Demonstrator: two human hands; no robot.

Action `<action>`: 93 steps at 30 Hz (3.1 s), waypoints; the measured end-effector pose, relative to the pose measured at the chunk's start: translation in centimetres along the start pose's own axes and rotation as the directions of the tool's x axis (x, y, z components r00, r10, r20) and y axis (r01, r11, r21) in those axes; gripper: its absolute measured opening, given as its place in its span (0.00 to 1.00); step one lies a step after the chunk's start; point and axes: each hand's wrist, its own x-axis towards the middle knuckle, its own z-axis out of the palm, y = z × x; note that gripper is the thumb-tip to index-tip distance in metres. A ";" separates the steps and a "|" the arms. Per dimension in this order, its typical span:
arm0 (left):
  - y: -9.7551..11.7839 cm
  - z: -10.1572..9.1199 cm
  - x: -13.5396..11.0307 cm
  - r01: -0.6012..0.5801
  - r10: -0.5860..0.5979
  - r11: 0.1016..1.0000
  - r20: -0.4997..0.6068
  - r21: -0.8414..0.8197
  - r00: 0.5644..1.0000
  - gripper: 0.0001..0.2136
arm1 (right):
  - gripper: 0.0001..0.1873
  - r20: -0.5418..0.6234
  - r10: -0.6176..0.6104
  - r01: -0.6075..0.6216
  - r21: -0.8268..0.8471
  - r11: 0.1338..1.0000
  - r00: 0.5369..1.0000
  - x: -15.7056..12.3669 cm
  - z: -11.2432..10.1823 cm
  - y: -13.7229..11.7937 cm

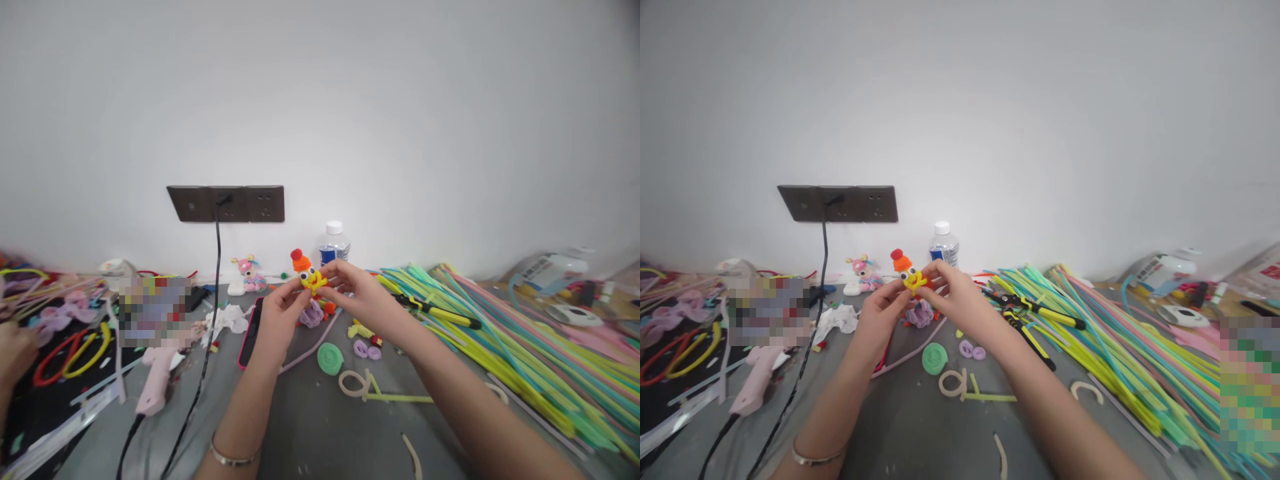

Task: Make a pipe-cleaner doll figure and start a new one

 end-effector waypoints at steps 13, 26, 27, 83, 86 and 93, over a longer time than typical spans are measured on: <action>0.0 0.4 -0.1 0.019 -0.019 1.000 -0.037 -0.022 0.999 0.19 | 0.17 0.064 0.094 -0.101 0.109 0.989 0.993 0.3 -0.8 0.4; -0.8 0.1 0.0 0.050 -0.047 0.998 0.059 -0.041 0.997 0.19 | 0.13 0.167 0.211 -0.238 0.167 0.957 0.963 0.6 -1.1 1.5; -0.8 0.2 -0.1 0.054 -0.051 0.998 0.075 -0.042 0.996 0.20 | 0.14 0.162 0.224 -0.252 0.183 0.950 0.961 0.6 -1.1 1.5; -0.1 0.0 0.4 -0.032 0.041 0.998 -0.168 0.057 0.985 0.15 | 0.06 0.440 0.451 -0.268 -0.418 0.868 0.776 -0.6 -0.1 2.6; 0.1 0.0 0.3 -0.024 0.032 0.998 -0.144 0.053 0.989 0.14 | 0.09 0.440 0.406 -0.290 -0.309 0.906 0.801 -0.3 -1.1 2.3; -0.2 0.5 0.0 0.056 -0.064 0.989 0.059 0.134 0.996 0.16 | 0.19 0.317 0.315 -0.279 -0.154 0.948 0.895 -0.1 -3.3 2.2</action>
